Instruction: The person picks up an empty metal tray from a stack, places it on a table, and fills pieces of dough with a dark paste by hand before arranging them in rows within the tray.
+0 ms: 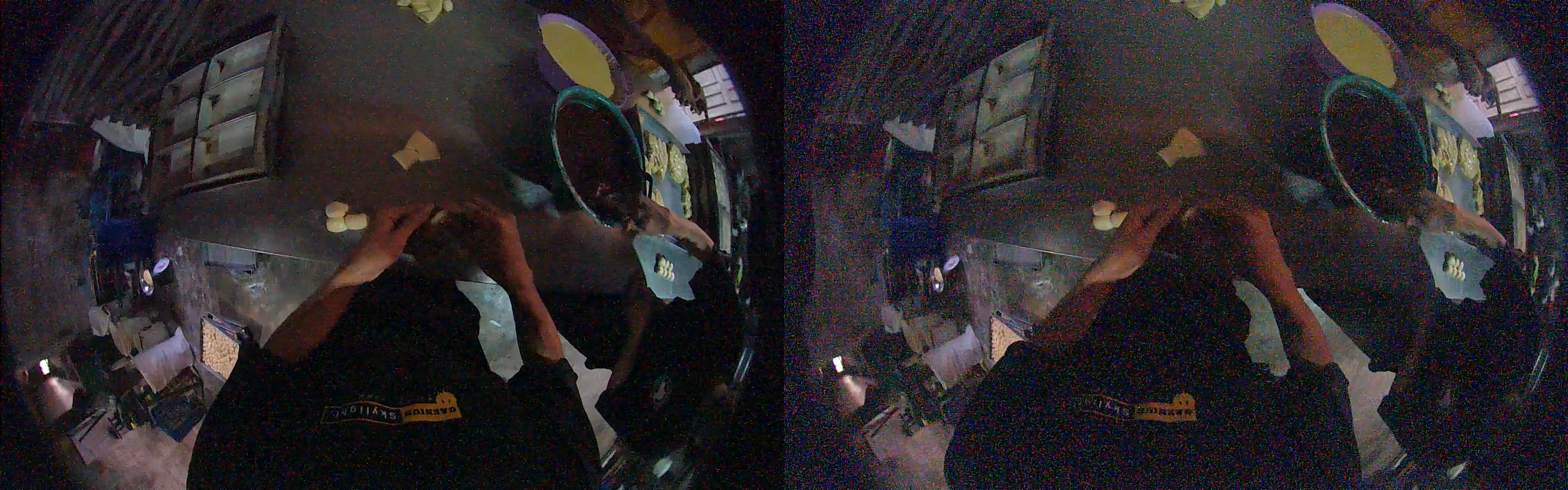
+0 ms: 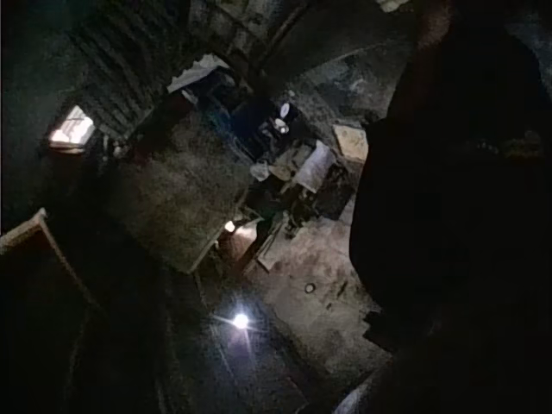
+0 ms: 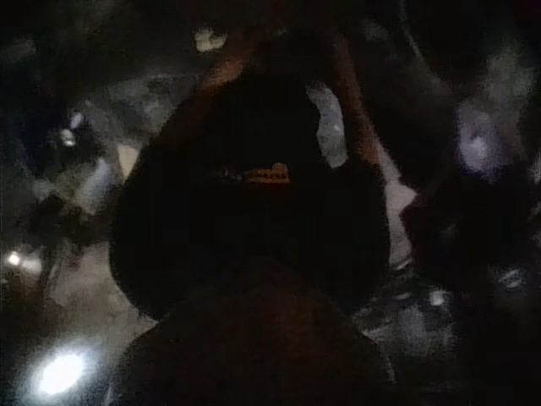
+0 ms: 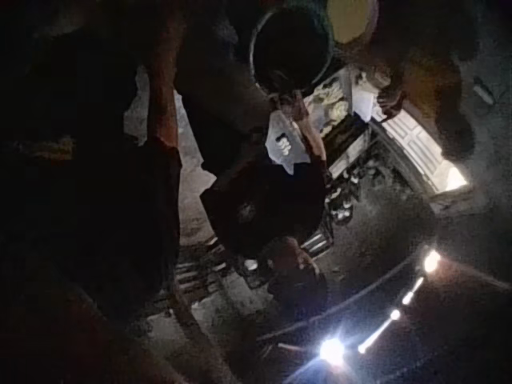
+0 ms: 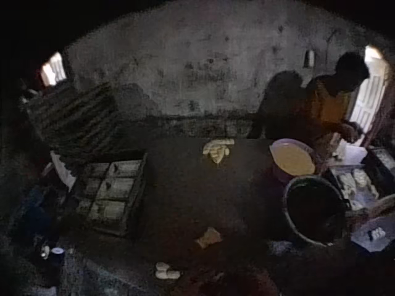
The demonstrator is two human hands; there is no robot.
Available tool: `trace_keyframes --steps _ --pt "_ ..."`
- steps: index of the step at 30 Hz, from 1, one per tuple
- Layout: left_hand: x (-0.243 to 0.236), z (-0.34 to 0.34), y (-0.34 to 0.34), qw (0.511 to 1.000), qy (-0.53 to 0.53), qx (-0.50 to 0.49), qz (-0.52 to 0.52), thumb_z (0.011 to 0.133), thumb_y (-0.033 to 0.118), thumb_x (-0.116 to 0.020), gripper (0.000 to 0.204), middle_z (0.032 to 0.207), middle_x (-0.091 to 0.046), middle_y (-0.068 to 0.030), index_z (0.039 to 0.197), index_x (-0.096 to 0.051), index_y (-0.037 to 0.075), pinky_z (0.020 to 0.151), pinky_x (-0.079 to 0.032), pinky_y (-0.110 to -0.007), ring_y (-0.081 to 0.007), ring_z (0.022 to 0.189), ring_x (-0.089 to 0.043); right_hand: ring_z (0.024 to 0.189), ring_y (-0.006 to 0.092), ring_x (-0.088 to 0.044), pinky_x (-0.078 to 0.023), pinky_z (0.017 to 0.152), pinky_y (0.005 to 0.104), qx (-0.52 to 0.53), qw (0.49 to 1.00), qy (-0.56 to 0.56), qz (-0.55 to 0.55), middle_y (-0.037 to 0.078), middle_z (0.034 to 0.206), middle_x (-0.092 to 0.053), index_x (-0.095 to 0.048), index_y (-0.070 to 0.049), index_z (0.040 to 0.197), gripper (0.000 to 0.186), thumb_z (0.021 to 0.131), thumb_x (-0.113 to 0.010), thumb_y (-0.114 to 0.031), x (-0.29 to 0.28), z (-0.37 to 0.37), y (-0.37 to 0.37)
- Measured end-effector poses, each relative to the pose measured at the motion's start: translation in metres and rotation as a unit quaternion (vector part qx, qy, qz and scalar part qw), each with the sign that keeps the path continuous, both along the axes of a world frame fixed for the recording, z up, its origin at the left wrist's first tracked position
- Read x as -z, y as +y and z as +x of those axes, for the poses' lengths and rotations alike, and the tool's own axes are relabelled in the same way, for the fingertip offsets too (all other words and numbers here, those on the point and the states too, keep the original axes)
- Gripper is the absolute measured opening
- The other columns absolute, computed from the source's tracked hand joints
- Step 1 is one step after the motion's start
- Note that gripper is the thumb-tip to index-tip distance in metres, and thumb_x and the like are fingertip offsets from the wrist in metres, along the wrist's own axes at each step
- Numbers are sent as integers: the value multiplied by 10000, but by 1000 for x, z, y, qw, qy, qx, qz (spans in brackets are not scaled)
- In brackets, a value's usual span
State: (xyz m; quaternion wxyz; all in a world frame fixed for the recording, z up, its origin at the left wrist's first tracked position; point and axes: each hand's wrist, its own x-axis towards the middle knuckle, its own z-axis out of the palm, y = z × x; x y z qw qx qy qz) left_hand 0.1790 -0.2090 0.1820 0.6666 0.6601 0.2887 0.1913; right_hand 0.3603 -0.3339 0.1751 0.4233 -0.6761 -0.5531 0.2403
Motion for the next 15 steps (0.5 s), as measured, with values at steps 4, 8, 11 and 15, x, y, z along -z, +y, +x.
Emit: trace_keyframes --steps 4,8,11,15 --pt "-7 -7 10 968 -67 32 -240 946 235 -658 304 1017 -702 -59 1187 -656 50 870 -520 -315 -134 987 -633 925 207 -682 -549 784 325 -12 990 122 -68 105 1041 -706 -721 -40 1036 258 795 -686 48 3 -2 5" --pt "-10 -18 11 985 -3 99 -140 863 197 -758 417 1095 -696 -73 1227 -621 48 898 -520 -326 -149 1022 -638 909 213 -684 -548 775 323 -16 960 242 -136 103 998 -701 -719 -17 1005 176 834 -692 18 -22 -23 19" --pt "-13 -22 11 994 28 109 -10 816 150 -794 442 1093 -694 -69 1209 -620 51 905 -526 -317 -171 1026 -651 991 237 -666 -537 814 314 -24 963 260 -67 112 1026 -678 -715 -9 1002 150 854 -695 -15 17 -34 12" --pt "38 -46 24 989 -13 75 -125 827 109 -765 350 1039 -703 -59 1146 -644 35 897 -532 -318 -186 1002 -667 1199 291 -571 -504 918 324 -3 992 63 -113 142 1135 -633 -723 -25 1013 149 883 -699 -93 -21 -63 32"
